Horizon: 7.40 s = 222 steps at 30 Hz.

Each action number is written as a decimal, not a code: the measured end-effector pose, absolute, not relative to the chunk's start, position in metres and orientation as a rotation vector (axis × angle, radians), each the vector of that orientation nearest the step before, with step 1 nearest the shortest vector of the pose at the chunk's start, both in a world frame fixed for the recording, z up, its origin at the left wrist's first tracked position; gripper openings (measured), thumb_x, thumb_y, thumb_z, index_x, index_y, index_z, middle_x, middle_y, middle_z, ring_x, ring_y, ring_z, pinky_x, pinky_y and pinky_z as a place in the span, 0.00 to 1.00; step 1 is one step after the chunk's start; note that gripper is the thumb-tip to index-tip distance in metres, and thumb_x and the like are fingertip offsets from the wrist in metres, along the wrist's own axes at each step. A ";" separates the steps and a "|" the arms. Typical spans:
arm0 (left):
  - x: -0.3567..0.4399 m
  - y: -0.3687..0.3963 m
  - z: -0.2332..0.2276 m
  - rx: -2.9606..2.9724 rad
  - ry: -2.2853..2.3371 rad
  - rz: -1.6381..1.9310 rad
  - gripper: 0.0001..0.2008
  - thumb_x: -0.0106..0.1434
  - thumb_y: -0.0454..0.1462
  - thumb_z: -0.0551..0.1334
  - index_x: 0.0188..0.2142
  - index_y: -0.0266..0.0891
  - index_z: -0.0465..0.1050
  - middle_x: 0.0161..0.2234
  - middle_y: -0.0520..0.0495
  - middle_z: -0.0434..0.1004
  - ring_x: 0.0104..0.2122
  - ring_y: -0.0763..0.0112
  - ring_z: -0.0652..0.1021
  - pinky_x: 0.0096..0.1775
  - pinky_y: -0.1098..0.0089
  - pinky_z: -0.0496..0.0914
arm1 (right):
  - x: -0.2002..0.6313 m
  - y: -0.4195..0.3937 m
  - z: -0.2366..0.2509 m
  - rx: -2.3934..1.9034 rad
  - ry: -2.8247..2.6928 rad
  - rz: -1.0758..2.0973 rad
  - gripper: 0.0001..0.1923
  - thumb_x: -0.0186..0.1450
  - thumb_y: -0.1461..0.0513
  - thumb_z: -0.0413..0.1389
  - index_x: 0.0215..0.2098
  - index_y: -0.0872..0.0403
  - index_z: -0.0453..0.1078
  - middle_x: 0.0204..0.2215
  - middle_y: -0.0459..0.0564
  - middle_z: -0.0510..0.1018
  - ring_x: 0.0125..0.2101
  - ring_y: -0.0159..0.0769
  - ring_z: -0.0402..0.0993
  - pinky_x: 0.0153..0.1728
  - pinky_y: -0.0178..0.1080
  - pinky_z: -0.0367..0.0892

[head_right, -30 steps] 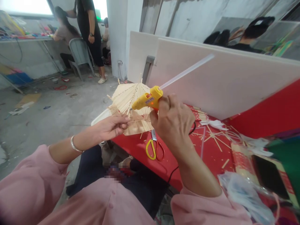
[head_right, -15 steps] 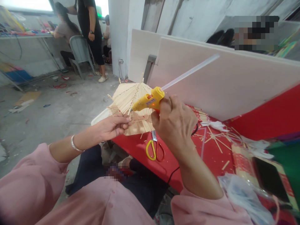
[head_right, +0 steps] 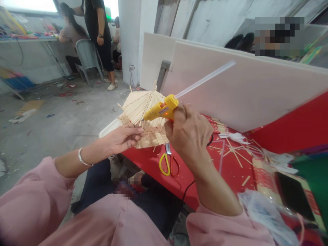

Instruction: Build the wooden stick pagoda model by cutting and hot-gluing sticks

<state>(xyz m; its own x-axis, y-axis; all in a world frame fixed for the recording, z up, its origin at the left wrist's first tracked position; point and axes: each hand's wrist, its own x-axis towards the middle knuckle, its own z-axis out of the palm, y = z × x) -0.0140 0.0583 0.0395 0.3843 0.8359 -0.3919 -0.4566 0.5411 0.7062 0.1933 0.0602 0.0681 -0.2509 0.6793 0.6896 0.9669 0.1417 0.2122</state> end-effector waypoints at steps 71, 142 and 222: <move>-0.011 0.053 0.042 0.483 0.848 1.013 0.09 0.65 0.22 0.62 0.31 0.32 0.75 0.28 0.45 0.82 0.23 0.79 0.78 0.25 0.80 0.69 | 0.192 0.051 0.068 -1.535 -2.026 -0.868 0.14 0.68 0.59 0.50 0.47 0.54 0.72 0.36 0.56 0.75 0.30 0.39 0.65 0.28 0.41 0.47; -0.018 0.062 0.033 0.522 0.875 0.835 0.07 0.66 0.27 0.63 0.31 0.32 0.79 0.29 0.45 0.83 0.24 0.75 0.80 0.26 0.76 0.72 | 0.190 0.057 0.071 -1.621 -1.951 -0.756 0.15 0.67 0.58 0.51 0.46 0.55 0.73 0.39 0.57 0.74 0.29 0.37 0.63 0.28 0.41 0.44; 0.132 -0.005 -0.145 2.628 0.595 0.661 0.15 0.74 0.36 0.54 0.35 0.39 0.79 0.32 0.44 0.81 0.33 0.66 0.78 0.36 0.67 0.68 | 0.375 -0.088 -0.117 -2.659 -1.500 0.130 0.24 0.64 0.49 0.54 0.47 0.57 0.78 0.41 0.64 0.81 0.45 0.52 0.76 0.41 0.44 0.68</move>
